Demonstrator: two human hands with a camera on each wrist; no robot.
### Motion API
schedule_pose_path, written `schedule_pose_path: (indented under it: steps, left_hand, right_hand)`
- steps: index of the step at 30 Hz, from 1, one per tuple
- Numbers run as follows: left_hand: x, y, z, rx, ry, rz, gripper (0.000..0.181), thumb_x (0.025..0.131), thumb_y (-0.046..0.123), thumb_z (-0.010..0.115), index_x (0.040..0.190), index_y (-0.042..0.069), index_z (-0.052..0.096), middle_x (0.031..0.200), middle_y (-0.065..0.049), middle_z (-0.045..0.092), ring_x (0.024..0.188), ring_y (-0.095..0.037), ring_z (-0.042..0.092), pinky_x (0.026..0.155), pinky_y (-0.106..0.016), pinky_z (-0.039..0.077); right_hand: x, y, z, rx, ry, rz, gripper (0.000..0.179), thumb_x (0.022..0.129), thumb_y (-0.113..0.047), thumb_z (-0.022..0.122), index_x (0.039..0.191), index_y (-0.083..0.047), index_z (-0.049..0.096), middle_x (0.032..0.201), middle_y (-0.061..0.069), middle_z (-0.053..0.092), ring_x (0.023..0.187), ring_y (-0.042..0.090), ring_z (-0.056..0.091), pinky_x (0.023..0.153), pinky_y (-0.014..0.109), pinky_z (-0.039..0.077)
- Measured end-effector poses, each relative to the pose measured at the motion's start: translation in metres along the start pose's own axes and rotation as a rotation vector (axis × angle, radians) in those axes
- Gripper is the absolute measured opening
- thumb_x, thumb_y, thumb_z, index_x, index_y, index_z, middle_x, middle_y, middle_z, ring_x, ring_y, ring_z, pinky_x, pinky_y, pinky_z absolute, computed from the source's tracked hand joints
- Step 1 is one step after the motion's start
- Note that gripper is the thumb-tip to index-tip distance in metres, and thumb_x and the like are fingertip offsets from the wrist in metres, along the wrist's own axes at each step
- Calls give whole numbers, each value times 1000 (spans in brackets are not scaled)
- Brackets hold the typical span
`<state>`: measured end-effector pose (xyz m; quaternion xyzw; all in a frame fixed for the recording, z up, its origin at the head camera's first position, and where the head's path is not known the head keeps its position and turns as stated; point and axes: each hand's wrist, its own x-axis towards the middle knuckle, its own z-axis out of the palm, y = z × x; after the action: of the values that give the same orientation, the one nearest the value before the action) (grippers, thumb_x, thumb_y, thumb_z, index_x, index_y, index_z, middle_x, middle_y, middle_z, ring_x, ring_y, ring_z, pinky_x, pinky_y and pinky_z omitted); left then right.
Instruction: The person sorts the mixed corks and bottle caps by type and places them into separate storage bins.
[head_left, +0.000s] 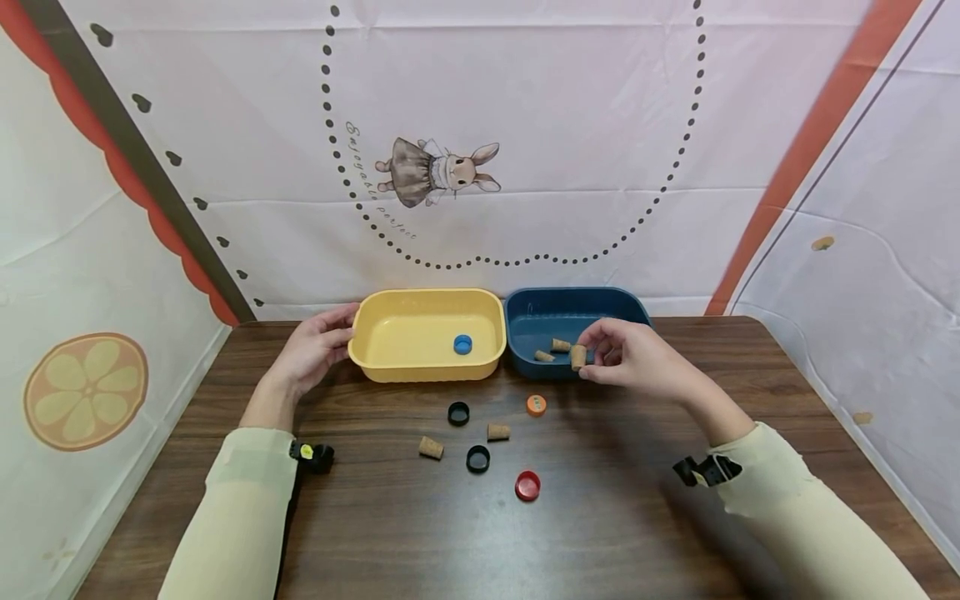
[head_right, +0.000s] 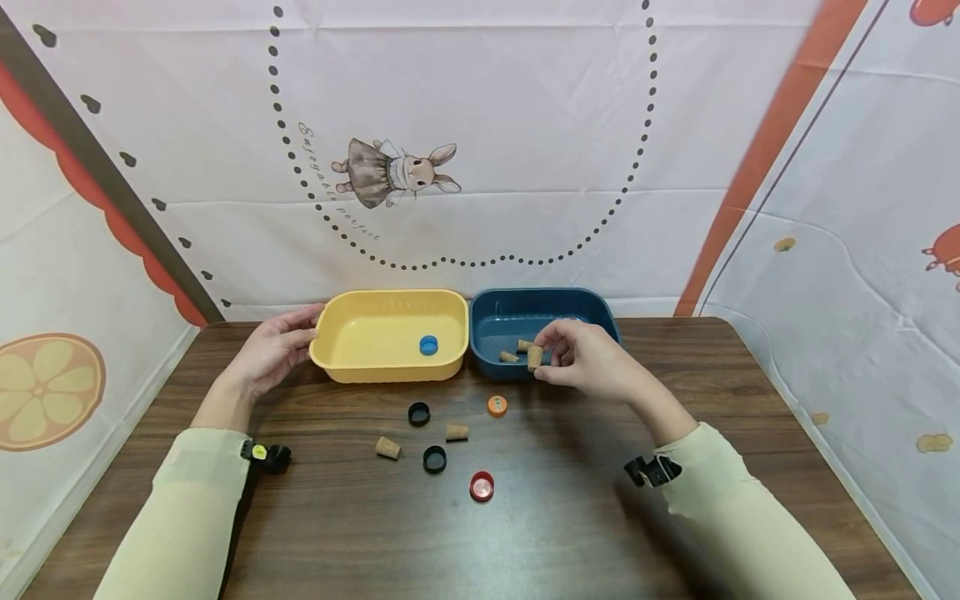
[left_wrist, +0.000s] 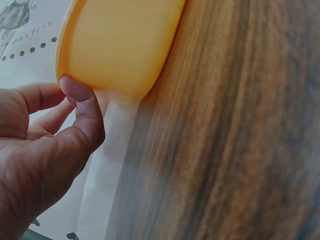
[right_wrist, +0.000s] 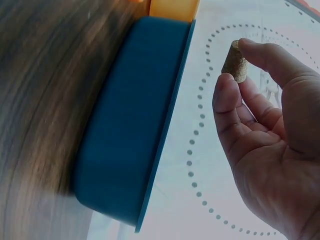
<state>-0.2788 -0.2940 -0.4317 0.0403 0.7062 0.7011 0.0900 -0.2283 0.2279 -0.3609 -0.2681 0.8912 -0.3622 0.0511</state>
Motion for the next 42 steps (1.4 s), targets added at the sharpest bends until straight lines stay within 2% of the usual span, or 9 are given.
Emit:
schedule_pose_path:
  steps: [12, 25, 33, 42]
  left_hand:
    - [0, 0, 0, 7, -1, -2, 59, 111, 4, 53, 166, 1, 31, 144, -22, 42, 113, -21, 59, 83, -24, 58]
    - [1, -2, 0, 1, 0, 5, 59, 111, 4, 54, 165, 0, 32, 144, -22, 44, 113, -21, 60, 83, -25, 59]
    - [0, 1, 1, -4, -5, -1, 58, 111, 4, 52, 165, 0, 32, 144, -22, 42, 112, -21, 59, 83, -25, 58]
    - [-1, 1, 1, -7, 0, -5, 58, 111, 3, 52, 165, 0, 32, 143, -22, 42, 110, -20, 60, 82, -24, 58]
  right_hand:
    - [12, 14, -16, -15, 30, 48, 31, 96, -15, 82, 122, -8, 66, 94, 5, 68, 85, 25, 64, 67, 33, 55]
    - [32, 34, -22, 1, 39, 76, 29, 98, -10, 78, 123, -2, 66, 96, 9, 70, 86, 26, 62, 68, 31, 54]
    - [45, 42, -24, -49, 17, 119, 30, 99, -13, 77, 125, -2, 66, 100, 10, 70, 89, 24, 64, 74, 36, 54]
    - [61, 52, -20, -81, 8, 133, 32, 97, -10, 77, 125, 2, 67, 119, 22, 65, 100, 30, 66, 86, 46, 56]
